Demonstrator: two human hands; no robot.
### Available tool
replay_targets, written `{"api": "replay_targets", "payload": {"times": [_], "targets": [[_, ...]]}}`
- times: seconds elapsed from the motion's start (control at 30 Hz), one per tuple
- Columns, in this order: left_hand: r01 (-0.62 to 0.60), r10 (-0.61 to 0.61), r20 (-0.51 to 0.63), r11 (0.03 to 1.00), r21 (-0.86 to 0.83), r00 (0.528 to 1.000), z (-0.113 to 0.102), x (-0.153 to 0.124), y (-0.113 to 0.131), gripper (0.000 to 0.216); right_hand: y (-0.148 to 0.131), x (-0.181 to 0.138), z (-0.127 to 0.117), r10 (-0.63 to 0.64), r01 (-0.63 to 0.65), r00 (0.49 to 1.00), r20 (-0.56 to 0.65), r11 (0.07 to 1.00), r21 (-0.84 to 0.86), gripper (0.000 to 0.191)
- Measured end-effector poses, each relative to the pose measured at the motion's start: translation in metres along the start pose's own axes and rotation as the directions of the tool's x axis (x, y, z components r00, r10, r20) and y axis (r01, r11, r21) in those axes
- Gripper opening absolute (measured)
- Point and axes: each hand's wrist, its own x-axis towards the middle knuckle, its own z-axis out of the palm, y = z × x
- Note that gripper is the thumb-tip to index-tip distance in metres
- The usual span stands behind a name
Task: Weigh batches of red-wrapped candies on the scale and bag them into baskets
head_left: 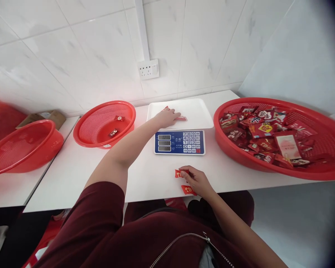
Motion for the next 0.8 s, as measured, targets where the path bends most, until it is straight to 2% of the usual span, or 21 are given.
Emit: {"api": "replay_targets", "payload": {"times": [0.1,0.2,0.27,0.33,0.43,0.53,0.63,0.8], "targets": [[0.030,-0.030,-0.001,1.000,0.004,1.000,0.003,-0.003,-0.004,0.037,-0.003,0.001,-0.003,0.018,-0.018,1.000,-0.018,0.999,0.038,0.034],[0.067,-0.067,-0.030,0.998,0.002,0.997,0.006,-0.007,-0.008,0.036,-0.010,-0.006,-0.006,0.035,-0.033,0.996,-0.088,0.999,0.022,0.033],[0.083,-0.083,-0.058,0.997,0.002,0.995,0.007,-0.010,-0.010,0.036,-0.014,-0.014,-0.004,-0.011,0.002,0.993,-0.119,0.997,-0.079,0.031],[0.097,-0.096,-0.090,0.995,0.002,0.991,0.007,-0.012,-0.013,0.037,-0.015,-0.023,0.003,-0.131,0.109,0.988,-0.081,0.966,-0.236,0.028],[0.117,-0.117,-0.144,0.993,-0.006,0.983,0.006,-0.015,-0.015,0.035,-0.008,-0.028,0.017,-0.292,0.270,0.956,0.024,0.844,-0.464,0.027],[0.135,-0.137,-0.203,0.991,-0.025,0.970,0.001,-0.018,-0.018,0.033,0.001,-0.021,0.025,-0.327,0.285,0.944,0.037,0.758,-0.586,0.031],[0.179,-0.187,-0.276,0.982,-0.055,0.943,-0.010,-0.027,-0.027,0.033,0.003,-0.012,0.024,-0.287,0.248,0.958,0.027,0.774,-0.582,0.031],[0.319,-0.345,-0.394,0.938,-0.132,0.852,-0.038,-0.064,-0.058,0.032,0.001,-0.009,0.014,-0.210,0.193,0.978,-0.003,0.904,-0.382,0.027]]}}
